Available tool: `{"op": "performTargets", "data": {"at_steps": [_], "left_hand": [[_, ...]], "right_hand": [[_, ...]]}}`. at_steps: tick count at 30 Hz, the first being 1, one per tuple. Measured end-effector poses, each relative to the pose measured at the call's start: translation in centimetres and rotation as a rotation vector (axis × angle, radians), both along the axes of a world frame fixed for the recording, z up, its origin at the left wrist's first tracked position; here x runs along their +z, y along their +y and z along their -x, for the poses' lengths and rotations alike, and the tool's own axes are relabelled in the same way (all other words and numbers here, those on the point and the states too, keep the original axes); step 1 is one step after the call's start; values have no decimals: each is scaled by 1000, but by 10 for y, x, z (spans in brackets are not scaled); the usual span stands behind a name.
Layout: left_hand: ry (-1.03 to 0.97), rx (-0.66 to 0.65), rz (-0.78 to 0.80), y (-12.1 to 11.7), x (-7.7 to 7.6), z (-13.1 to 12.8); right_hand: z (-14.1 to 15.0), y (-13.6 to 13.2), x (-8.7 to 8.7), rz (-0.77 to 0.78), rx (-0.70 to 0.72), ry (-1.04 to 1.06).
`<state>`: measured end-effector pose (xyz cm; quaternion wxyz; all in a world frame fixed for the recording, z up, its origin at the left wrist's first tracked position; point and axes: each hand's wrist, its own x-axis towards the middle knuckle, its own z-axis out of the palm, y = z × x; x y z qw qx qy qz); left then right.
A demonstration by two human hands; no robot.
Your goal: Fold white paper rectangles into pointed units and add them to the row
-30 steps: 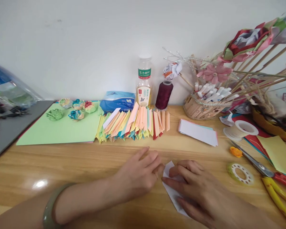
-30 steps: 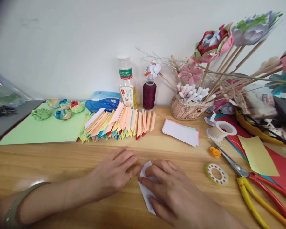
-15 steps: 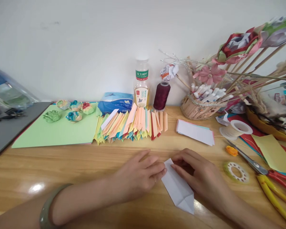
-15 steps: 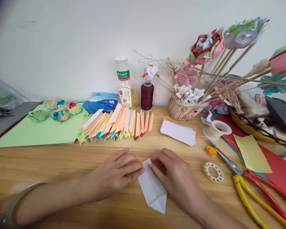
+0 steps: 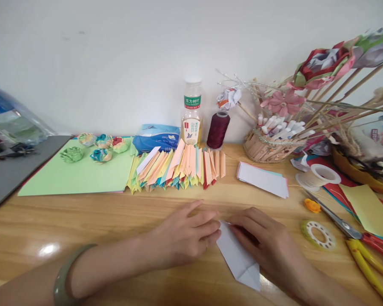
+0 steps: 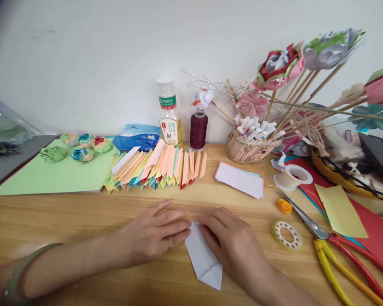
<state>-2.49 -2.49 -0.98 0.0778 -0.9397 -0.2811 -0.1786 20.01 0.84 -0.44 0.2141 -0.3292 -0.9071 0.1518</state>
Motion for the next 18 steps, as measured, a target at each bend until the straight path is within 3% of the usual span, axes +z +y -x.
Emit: {"op": "performTargets", "data": {"at_steps": [8,13,18], "left_hand": [[-20,0,-25,2,6,1],[40,-26,-28,3,7,2],[66,-40,-31,3,4,3]], "right_hand": [[-9,-2,1,-214,193,-85],[-6,-6,10,-344,211,-121],[-5,-6,10,-360,214,-144]]}}
